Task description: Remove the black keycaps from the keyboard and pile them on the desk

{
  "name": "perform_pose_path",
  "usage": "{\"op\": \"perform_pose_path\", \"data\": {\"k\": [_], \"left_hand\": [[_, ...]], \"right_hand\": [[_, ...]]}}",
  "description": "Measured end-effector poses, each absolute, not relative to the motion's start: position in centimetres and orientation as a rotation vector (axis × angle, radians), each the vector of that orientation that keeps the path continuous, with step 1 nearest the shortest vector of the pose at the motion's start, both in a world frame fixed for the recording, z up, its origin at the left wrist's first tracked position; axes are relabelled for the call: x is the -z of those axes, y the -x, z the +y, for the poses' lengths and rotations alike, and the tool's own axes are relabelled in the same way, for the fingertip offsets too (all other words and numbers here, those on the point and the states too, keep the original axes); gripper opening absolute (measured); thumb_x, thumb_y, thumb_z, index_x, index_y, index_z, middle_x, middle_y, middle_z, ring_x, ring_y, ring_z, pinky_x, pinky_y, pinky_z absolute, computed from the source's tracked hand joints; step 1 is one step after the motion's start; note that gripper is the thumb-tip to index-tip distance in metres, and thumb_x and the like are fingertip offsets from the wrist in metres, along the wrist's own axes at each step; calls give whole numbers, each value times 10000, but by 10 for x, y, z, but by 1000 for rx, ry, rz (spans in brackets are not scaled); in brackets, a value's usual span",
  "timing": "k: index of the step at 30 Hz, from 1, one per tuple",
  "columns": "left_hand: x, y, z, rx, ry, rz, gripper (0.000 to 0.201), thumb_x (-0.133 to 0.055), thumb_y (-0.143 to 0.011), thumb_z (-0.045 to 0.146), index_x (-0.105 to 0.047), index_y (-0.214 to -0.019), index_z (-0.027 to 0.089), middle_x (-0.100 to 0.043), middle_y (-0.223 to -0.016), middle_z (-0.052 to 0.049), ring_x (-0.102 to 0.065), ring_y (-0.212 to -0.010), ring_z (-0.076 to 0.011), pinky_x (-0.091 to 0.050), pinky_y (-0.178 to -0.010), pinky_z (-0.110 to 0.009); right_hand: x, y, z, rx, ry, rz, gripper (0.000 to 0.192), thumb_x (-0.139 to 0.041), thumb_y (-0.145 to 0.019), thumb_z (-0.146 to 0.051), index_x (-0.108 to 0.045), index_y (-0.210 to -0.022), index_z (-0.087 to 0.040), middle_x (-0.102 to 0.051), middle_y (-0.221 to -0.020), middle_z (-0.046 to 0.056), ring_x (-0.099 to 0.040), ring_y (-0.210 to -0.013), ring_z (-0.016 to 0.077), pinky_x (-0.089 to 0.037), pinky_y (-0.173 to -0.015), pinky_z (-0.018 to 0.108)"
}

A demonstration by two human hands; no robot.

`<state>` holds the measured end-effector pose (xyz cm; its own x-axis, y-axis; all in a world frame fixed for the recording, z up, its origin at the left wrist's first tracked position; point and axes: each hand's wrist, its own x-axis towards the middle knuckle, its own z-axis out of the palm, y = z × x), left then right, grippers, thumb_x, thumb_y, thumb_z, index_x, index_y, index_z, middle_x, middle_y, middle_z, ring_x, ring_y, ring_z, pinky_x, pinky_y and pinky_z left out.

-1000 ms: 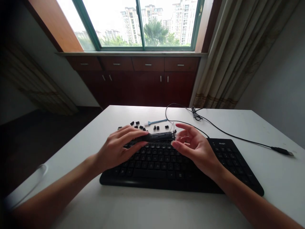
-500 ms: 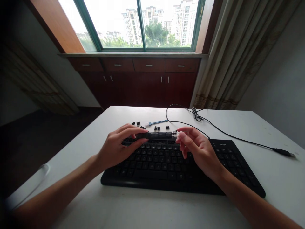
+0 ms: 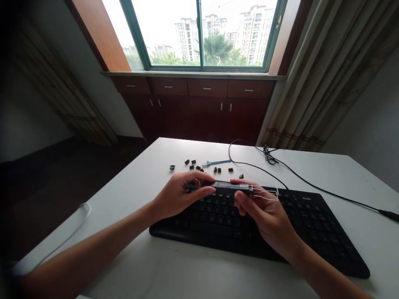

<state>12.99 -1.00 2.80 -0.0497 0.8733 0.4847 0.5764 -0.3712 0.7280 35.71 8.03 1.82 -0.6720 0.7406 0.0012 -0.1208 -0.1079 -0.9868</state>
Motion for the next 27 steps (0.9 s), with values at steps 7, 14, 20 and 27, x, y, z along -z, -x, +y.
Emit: {"op": "perform_pose_path", "data": {"k": [7, 14, 20, 27], "left_hand": [[-30, -98, -7, -1137, -2556, 1780, 212, -591, -959, 349, -681, -1052, 181, -731, -939, -55, -646, -867, -181, -522, -821, -354], [-23, -46, -3, -942, -2572, 2078, 241, -523, -988, 355, -672, -956, 168, -671, -779, -19, -590, -699, -137, -455, -688, -273], [-15, -44, 0, -1083, -2299, 2048, 279, -458, -1018, 352, -654, -979, 158, -694, -888, -40, -596, -723, -129, -461, -701, -267], [-8, -39, -13, -1129, -2233, 1997, 277, -447, -1022, 352, -641, -982, 159, -692, -910, -42, -600, -729, -127, -482, -707, -266]], "right_hand": [[-32, -366, 101, -1606, 653, -1352, 248, -600, -921, -476, -747, -963, -281, -559, -842, 32, -487, -712, 160, -497, -623, 269], [-31, -367, 113, -1620, 709, -1372, 293, -526, -951, -510, -691, -957, -268, -603, -876, 37, -600, -835, 194, -543, -771, 308], [-23, -370, 108, -1452, 707, -1740, 307, -543, -961, -459, -632, -1202, -290, -594, -868, 13, -558, -724, 154, -496, -680, 275], [-40, -355, 106, -923, 739, -2370, 382, -494, -981, -468, -549, -1309, -280, -633, -815, 16, -564, -659, 166, -474, -624, 301]]}}
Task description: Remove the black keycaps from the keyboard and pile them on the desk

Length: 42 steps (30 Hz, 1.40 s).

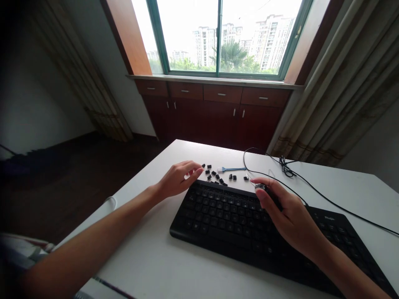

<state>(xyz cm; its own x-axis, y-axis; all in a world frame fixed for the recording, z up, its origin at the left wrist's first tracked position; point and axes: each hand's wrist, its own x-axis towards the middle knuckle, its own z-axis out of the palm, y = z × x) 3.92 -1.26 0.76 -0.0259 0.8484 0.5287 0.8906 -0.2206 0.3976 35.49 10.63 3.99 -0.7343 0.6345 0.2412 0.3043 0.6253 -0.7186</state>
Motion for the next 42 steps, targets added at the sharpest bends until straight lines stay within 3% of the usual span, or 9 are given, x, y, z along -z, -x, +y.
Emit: {"op": "perform_pose_path", "data": {"k": [5, 9, 12, 15, 23, 28, 33, 37, 42], "left_hand": [[-11, -41, -17, 995, 2146, -1880, 278, -424, -1029, 350, -627, -996, 162, -687, -899, -40, -606, -727, -127, -465, -678, -256], [-17, -36, -21, 785, 2182, -1821, 258, -430, -1023, 326, -630, -995, 166, -682, -873, -35, -615, -751, -143, -445, -671, -264], [-19, -28, -24, 671, 2211, -1779, 242, -430, -1015, 297, -633, -1007, 164, -684, -881, -41, -625, -782, -157, -444, -675, -272], [-20, -23, -26, 582, 2207, -1778, 245, -423, -1015, 299, -629, -1021, 167, -682, -887, -42, -628, -799, -168, -436, -662, -278], [-29, -22, -30, 525, 2354, -1699, 271, -400, -1040, 313, -623, -1098, 171, -696, -981, -55, -637, -861, -173, -466, -737, -288], [-30, -23, -30, 757, 2381, -1747, 304, -367, -1054, 296, -615, -1133, 140, -695, -1009, -83, -641, -923, -181, -490, -816, -300], [-32, -24, -31, 728, 2446, -1725, 329, -395, -1045, 349, -642, -1110, 142, -690, -919, -78, -628, -840, -180, -490, -779, -312], [-33, -27, -30, 805, 2527, -1631, 334, -535, -980, 440, -650, -1095, 148, -689, -882, -68, -626, -808, -172, -496, -748, -298], [-29, -34, -29, 677, 2508, -1554, 331, -543, -969, 465, -653, -995, 154, -696, -885, -68, -627, -790, -180, -496, -712, -301]], "right_hand": [[-79, -307, 94, -558, 446, -2815, 269, -484, -990, -414, -631, -1155, -260, -699, -1140, 51, -650, -987, 227, -472, -887, 373], [-101, -264, 84, -417, 366, -2968, 307, -423, -1005, -391, -628, -1203, -278, -738, -1096, 33, -683, -953, 233, -471, -820, 363], [-107, -241, 80, -319, 355, -3039, 290, -434, -991, -417, -671, -1102, -294, -752, -895, 17, -679, -743, 205, -451, -690, 331], [-104, -230, 83, -254, 355, -3119, 273, -461, -973, -408, -703, -992, -284, -735, -790, 26, -663, -683, 195, -423, -636, 311], [-85, -230, 91, -265, 458, -3216, 289, -442, -964, -380, -695, -890, -262, -706, -729, 37, -619, -596, 176, -399, -585, 303], [-78, -230, 94, -341, 423, -3221, 226, -466, -951, -395, -672, -979, -305, -709, -776, 19, -634, -634, 186, -398, -570, 294], [-74, -225, 96, -323, 387, -3206, 205, -481, -942, -406, -644, -1035, -323, -713, -789, 24, -653, -640, 200, -389, -560, 292], [-75, -223, 95, -237, 338, -3199, 203, -490, -940, -417, -653, -1012, -319, -731, -823, 34, -665, -646, 207, -370, -545, 286], [-79, -222, 92, -138, 299, -3143, 134, -541, -913, -354, -593, -986, -255, -713, -776, 27, -660, -653, 202, -356, -541, 272]]}}
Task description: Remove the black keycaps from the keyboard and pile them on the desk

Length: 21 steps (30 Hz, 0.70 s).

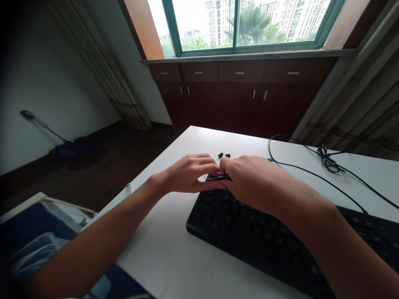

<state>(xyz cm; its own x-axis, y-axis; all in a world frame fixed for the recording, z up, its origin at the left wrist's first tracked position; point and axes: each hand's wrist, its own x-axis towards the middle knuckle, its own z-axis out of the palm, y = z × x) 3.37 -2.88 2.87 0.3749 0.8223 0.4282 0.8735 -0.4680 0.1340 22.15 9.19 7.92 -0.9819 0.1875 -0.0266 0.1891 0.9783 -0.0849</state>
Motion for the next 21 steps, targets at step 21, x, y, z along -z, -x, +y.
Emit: {"op": "perform_pose_path", "data": {"k": [21], "left_hand": [[-37, -49, -30, 1360, 2500, -1747, 434, -741, -842, 398, -632, -1192, 164, -715, -1041, -85, -666, -872, -161, -550, -734, -278]], "right_hand": [[-99, -244, 105, 146, -375, 3078, 204, -645, -857, -429, -692, -1001, -293, -721, -771, 2, -627, -608, 164, -364, -535, 269]]}}
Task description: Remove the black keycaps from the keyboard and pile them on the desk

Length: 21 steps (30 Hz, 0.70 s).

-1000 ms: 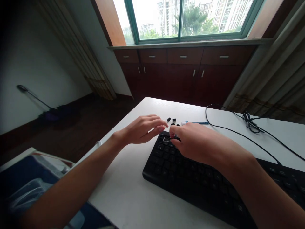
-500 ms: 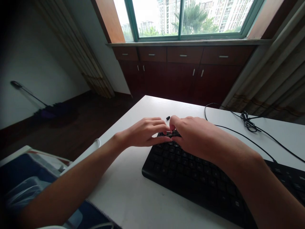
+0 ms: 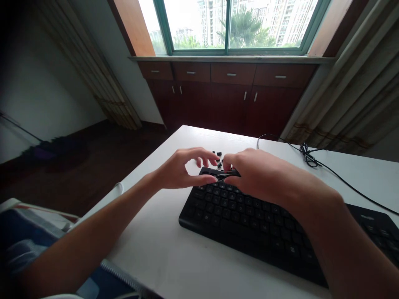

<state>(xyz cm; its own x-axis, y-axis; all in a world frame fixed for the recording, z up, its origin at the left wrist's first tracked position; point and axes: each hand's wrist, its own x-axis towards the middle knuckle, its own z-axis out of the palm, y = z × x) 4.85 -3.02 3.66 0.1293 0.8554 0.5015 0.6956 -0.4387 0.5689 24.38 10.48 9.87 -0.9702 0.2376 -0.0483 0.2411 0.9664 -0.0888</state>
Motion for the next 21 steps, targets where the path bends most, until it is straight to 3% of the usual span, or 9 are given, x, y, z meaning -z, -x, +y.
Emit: {"op": "perform_pose_path", "data": {"k": [7, 13, 21], "left_hand": [[-32, -54, -30, -1100, -2186, 1631, 300, -762, -819, 397, -710, -1007, 168, -722, -875, -34, -655, -767, -130, -530, -713, -249], [-31, -55, -30, -1110, -2090, 1589, 253, -733, -854, 366, -728, -998, 158, -714, -779, -11, -608, -653, -93, -509, -651, -207], [-35, -55, -30, -1027, -2131, 1529, 276, -672, -899, 384, -721, -1007, 134, -662, -725, -19, -550, -608, -92, -477, -600, -223]], "right_hand": [[-103, -235, 91, 29, -370, 3267, 214, -635, -871, -416, -663, -1010, -255, -725, -754, 13, -649, -652, 195, -330, -552, 273], [-103, -234, 89, 49, -318, 3308, 159, -674, -835, -353, -653, -954, -251, -703, -714, -2, -620, -627, 183, -321, -550, 265], [-98, -235, 95, 181, -172, 3271, 178, -691, -780, -195, -652, -950, -230, -681, -935, 19, -615, -687, 148, -376, -584, 256]]}}
